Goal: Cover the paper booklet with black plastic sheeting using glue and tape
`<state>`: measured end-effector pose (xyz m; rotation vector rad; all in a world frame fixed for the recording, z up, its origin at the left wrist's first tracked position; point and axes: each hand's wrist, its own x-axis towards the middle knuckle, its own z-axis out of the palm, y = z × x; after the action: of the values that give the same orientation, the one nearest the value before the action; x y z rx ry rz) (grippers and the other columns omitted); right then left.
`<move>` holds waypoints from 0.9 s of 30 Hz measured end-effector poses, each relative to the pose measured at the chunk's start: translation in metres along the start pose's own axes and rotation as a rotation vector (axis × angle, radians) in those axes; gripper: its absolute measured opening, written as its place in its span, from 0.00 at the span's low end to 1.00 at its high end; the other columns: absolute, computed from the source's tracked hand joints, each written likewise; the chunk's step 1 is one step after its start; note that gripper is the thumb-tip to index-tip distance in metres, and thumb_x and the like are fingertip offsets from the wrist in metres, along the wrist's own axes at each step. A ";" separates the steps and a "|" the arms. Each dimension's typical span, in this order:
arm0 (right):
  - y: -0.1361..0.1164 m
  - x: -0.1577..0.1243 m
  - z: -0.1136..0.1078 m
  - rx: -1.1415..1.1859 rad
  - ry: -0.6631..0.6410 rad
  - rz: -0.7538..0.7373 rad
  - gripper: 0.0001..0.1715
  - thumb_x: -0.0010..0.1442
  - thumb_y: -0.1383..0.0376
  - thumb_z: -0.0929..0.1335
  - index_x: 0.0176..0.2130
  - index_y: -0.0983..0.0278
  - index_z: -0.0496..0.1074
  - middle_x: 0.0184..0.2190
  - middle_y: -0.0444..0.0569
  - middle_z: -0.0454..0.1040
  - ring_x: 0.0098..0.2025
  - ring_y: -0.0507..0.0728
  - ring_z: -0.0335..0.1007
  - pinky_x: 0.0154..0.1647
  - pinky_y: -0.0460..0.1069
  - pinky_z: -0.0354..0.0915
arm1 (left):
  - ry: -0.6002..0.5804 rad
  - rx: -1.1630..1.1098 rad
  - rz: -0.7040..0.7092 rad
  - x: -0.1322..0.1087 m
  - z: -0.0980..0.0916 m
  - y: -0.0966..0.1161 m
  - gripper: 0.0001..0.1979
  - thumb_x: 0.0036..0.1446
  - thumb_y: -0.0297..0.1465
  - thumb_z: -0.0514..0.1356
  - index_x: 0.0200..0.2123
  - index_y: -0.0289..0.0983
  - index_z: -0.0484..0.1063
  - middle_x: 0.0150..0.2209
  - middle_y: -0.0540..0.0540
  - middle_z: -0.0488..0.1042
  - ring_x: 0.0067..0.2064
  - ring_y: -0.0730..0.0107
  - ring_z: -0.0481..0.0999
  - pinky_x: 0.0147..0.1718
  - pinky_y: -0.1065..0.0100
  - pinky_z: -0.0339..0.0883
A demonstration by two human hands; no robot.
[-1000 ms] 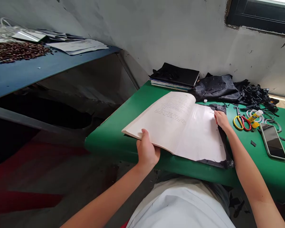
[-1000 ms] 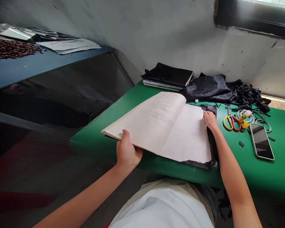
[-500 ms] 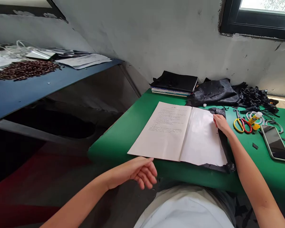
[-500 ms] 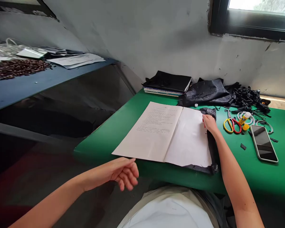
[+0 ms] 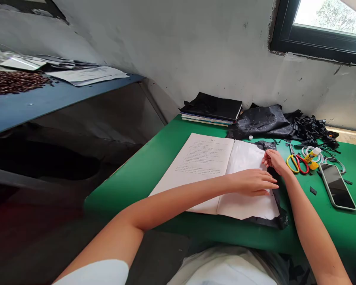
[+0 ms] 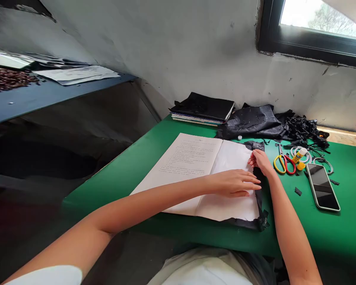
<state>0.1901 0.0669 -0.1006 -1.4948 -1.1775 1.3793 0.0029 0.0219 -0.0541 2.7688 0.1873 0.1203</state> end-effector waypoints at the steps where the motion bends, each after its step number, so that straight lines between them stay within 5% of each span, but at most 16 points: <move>1: -0.001 -0.001 -0.001 0.014 -0.005 -0.007 0.15 0.63 0.57 0.61 0.28 0.62 0.61 0.21 0.46 0.72 0.20 0.48 0.64 0.22 0.43 0.62 | -0.032 0.009 0.028 0.006 0.006 -0.008 0.22 0.68 0.35 0.53 0.63 0.41 0.67 0.65 0.43 0.68 0.67 0.63 0.66 0.68 0.62 0.59; 10: -0.007 -0.008 0.005 -0.067 0.022 -0.064 0.16 0.58 0.52 0.64 0.28 0.61 0.63 0.22 0.47 0.73 0.21 0.51 0.67 0.23 0.46 0.65 | 0.058 -0.101 0.087 0.006 0.032 -0.034 0.21 0.67 0.39 0.54 0.60 0.42 0.72 0.67 0.42 0.65 0.69 0.57 0.63 0.72 0.54 0.52; 14: -0.015 -0.043 -0.009 -0.220 0.194 -0.198 0.17 0.56 0.50 0.66 0.31 0.61 0.67 0.28 0.49 0.76 0.30 0.55 0.71 0.36 0.51 0.69 | 0.049 -0.095 0.071 0.004 0.033 -0.034 0.21 0.68 0.40 0.52 0.60 0.43 0.72 0.67 0.44 0.64 0.70 0.59 0.61 0.72 0.55 0.52; 16: -0.008 -0.072 -0.031 -0.309 0.407 -0.272 0.18 0.56 0.49 0.66 0.35 0.61 0.69 0.34 0.52 0.77 0.39 0.60 0.72 0.49 0.56 0.67 | 0.033 -0.090 0.073 0.004 0.033 -0.034 0.21 0.68 0.40 0.52 0.61 0.44 0.71 0.68 0.45 0.63 0.72 0.59 0.59 0.72 0.55 0.52; 18: 0.012 -0.107 -0.066 -0.634 0.816 -0.363 0.22 0.58 0.48 0.63 0.38 0.62 0.71 0.38 0.57 0.77 0.43 0.64 0.73 0.53 0.61 0.65 | 0.022 -0.090 0.080 0.003 0.033 -0.034 0.22 0.69 0.40 0.51 0.61 0.43 0.70 0.68 0.45 0.62 0.72 0.58 0.57 0.72 0.54 0.52; 20: 0.042 -0.142 -0.109 -0.899 1.095 -0.311 0.27 0.59 0.48 0.60 0.43 0.65 0.73 0.45 0.63 0.77 0.51 0.70 0.71 0.58 0.65 0.62 | 0.028 -0.097 0.083 0.003 0.034 -0.035 0.21 0.69 0.40 0.51 0.61 0.43 0.70 0.68 0.44 0.62 0.72 0.58 0.57 0.72 0.53 0.52; 22: 0.075 -0.175 -0.151 -1.027 1.227 -0.175 0.35 0.59 0.45 0.59 0.50 0.67 0.73 0.53 0.66 0.75 0.59 0.73 0.68 0.63 0.67 0.59 | 0.046 -0.112 0.082 0.004 0.036 -0.037 0.21 0.69 0.39 0.52 0.61 0.44 0.71 0.68 0.44 0.62 0.72 0.58 0.58 0.71 0.52 0.52; 24: 0.106 -0.201 -0.186 -1.021 1.209 0.004 0.42 0.57 0.40 0.58 0.53 0.66 0.73 0.61 0.63 0.69 0.65 0.75 0.62 0.67 0.69 0.55 | 0.056 -0.129 0.078 0.005 0.037 -0.038 0.21 0.69 0.40 0.52 0.60 0.44 0.71 0.68 0.44 0.62 0.72 0.57 0.58 0.71 0.51 0.53; 27: 0.138 -0.219 -0.217 -0.986 0.984 0.189 0.44 0.57 0.38 0.57 0.58 0.60 0.72 0.68 0.55 0.62 0.70 0.73 0.53 0.69 0.71 0.50 | 0.043 -0.144 0.069 0.005 0.037 -0.039 0.21 0.68 0.40 0.52 0.61 0.45 0.71 0.68 0.45 0.62 0.72 0.56 0.58 0.71 0.51 0.53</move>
<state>0.4256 -0.1711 -0.1458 -2.5509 -1.0482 -0.0801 0.0078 0.0461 -0.1028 2.6313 0.0900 0.2030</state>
